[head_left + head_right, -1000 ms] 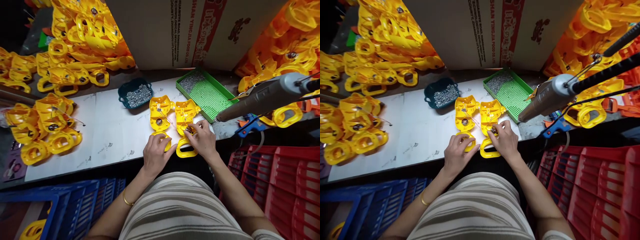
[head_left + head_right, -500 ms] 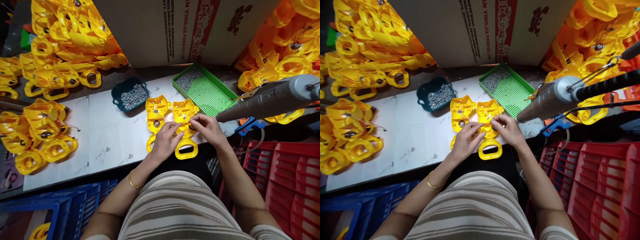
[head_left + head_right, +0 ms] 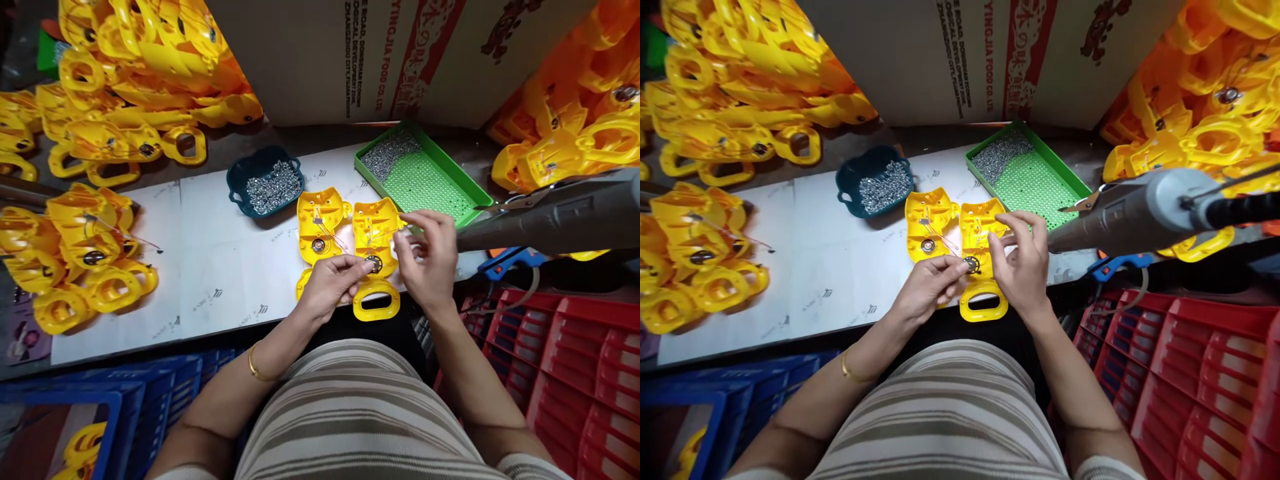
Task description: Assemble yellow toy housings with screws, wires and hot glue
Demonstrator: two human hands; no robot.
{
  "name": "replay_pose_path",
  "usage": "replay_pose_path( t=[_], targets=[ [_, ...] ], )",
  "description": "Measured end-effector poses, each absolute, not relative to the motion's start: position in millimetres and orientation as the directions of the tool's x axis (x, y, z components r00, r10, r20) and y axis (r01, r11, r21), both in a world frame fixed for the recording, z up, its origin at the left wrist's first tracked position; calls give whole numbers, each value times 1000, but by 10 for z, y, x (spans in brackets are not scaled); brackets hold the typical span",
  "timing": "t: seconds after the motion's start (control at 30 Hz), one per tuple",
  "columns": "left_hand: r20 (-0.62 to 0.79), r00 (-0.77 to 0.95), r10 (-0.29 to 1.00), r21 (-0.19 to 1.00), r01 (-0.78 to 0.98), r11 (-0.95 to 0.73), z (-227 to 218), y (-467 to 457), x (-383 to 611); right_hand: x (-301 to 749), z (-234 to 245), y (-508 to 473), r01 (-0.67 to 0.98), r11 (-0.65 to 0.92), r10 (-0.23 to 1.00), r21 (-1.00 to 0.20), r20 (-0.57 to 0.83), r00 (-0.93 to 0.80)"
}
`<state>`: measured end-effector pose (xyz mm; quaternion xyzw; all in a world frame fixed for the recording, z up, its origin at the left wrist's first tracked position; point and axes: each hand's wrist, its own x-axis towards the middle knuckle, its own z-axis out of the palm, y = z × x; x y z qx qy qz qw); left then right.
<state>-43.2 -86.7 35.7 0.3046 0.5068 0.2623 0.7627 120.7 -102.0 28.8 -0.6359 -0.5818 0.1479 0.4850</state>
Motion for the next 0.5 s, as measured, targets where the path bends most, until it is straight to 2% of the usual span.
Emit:
replay_pose_path(
  t=[0.1, 0.23, 0.33, 0.5],
  targets=[
    [-637, 378, 671, 639, -227, 735, 384, -905, -417, 1113, 316, -1224, 615, 247, 867, -749, 454, 206],
    [-612, 408, 677, 627, -271, 730, 365, -941, -349, 1082, 277, -1363, 592, 226, 933, -773, 348, 98],
    [-607, 413, 679, 660, -213, 720, 330, -972, -343, 1141, 248, -1381, 558, 196, 955, -806, 286, 77],
    [-585, 465, 665, 736, -41, 676, 299, -950, -386, 1271, 255, -1406, 500, 222, 964, -837, 267, 20]
  ],
)
